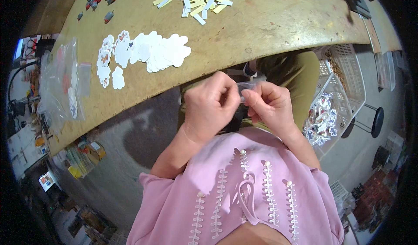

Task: The person assembles small craft kits by placing white cutouts, red and yellow components, and small rectangular pieces into clear plastic bags. The person handles each item individually and seals the bags, repeating the process throughout the clip.

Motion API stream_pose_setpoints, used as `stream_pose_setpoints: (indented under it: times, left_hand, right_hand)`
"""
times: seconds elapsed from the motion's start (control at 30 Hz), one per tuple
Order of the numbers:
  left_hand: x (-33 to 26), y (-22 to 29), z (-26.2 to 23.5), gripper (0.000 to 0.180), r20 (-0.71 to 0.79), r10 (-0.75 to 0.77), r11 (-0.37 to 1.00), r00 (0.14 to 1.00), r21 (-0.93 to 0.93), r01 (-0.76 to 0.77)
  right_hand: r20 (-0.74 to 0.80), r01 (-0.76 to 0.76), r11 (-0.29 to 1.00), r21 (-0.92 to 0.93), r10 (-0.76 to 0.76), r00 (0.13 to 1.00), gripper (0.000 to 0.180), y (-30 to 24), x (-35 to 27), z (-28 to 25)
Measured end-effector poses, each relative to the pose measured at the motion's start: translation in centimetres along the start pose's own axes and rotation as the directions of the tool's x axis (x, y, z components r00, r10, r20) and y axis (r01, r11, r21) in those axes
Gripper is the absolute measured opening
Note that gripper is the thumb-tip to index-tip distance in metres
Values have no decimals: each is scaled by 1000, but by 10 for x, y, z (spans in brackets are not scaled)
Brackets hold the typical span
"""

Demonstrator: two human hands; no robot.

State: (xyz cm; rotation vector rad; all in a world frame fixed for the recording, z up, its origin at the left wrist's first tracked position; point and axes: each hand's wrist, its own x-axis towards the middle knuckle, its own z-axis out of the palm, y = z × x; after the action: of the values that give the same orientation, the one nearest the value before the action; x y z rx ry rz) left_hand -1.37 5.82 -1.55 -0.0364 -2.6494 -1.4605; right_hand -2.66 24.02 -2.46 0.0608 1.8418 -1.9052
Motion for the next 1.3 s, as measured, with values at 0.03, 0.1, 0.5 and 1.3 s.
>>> stream_pose_setpoints:
  times: [0.03,0.1,0.5,1.3]
  left_hand:
    - [1,-1,-1,15,-32,-51,999,998,-16,50]
    - [-2,-5,-3,13,-52,116,992,992,50,-113]
    - [-24,-18,-31,16,132,403,890,905,175,-422]
    - [50,-50,-110,22,41,276,872,960,409,-268]
  right_hand:
    - [11,-22,1000,-12,22,1000,30,-1,-3,1]
    - [-1,-6,996,-92,6,1000,31,-1,-4,4]
    - [-72,409,730,-547,-528,846,11,-19,-2,5]
    - [457,665,447,-598,-492,741,28,-11,3,-15]
